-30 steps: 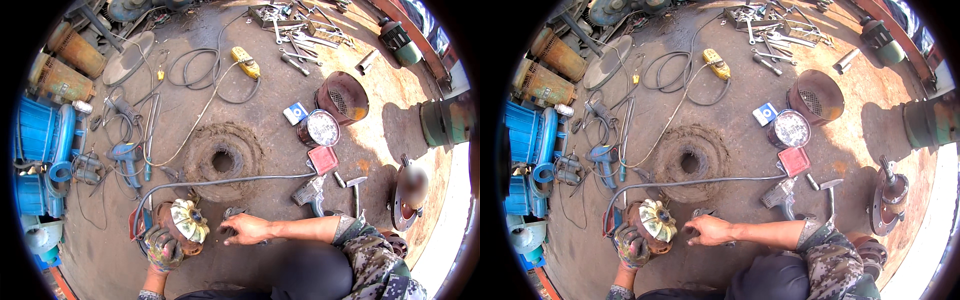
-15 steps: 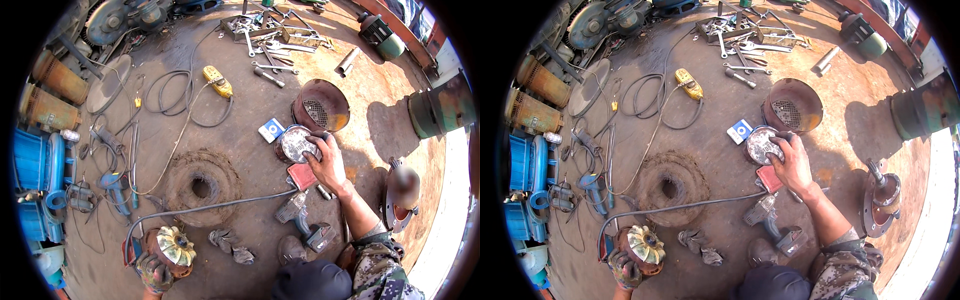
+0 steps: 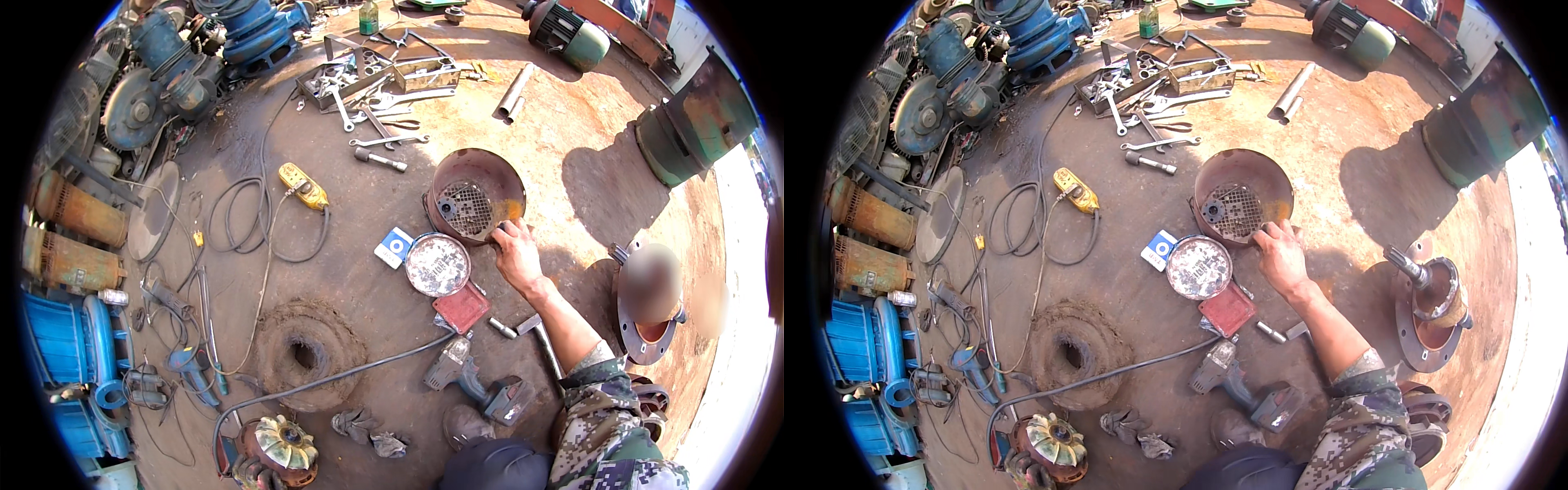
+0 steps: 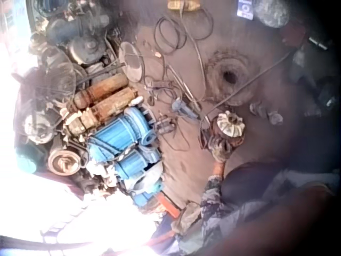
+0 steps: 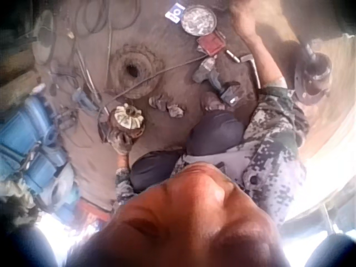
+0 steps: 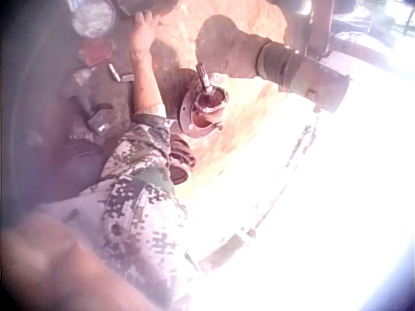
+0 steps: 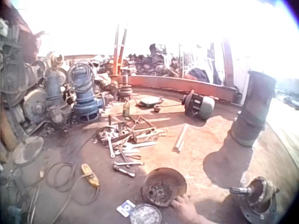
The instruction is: The person sits on the floor and cleans a motor component with a rag, then uses a small tool to scrape and adjust internal parts. The person repeatedly wipes and manipulates the component while seated.
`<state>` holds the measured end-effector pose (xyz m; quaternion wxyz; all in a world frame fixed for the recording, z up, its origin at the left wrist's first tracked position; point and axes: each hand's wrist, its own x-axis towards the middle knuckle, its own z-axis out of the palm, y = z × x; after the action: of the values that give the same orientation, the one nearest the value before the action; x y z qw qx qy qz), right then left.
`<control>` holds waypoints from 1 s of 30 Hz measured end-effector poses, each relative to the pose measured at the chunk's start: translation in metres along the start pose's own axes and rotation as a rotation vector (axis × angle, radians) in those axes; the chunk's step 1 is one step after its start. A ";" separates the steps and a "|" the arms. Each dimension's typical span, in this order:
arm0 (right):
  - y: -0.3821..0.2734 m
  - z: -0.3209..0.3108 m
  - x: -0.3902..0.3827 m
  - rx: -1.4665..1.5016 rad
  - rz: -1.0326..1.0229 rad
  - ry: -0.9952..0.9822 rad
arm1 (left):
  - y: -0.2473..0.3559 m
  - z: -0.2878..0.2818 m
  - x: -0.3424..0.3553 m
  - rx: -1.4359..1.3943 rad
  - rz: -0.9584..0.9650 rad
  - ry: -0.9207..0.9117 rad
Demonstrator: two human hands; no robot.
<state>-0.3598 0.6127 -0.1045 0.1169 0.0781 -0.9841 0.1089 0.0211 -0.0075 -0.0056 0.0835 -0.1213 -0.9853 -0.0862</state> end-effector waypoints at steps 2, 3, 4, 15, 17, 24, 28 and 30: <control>-0.008 -0.001 -0.012 0.003 -0.039 -0.001 | -0.002 -0.004 -0.001 0.000 -0.017 -0.038; -0.008 -0.007 -0.015 -0.012 -0.027 -0.047 | -0.003 -0.004 -0.003 -0.004 -0.026 -0.056; -0.013 -0.017 -0.019 -0.021 -0.016 -0.101 | -0.007 -0.002 -0.013 0.012 -0.070 -0.075; 0.022 0.022 0.124 0.328 0.360 -0.591 | 0.012 0.002 -0.002 0.052 -0.086 -0.117; 0.019 0.046 0.142 0.204 0.367 -0.579 | 0.015 0.005 0.007 0.039 -0.020 -0.049; -0.018 0.033 0.116 0.456 0.339 -0.362 | -0.001 -0.013 0.025 0.029 0.062 -0.065; -0.027 -0.032 0.072 0.851 0.286 -0.255 | -0.005 -0.005 0.019 -0.001 0.064 -0.020; -0.089 -0.077 0.038 1.115 0.135 -0.489 | -0.004 0.003 0.012 -0.024 0.047 0.028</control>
<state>-0.3640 0.5395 -0.0046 -0.1779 0.0876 -0.7798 0.5938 0.0087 -0.0078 -0.0066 0.0977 -0.1441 -0.9799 -0.0978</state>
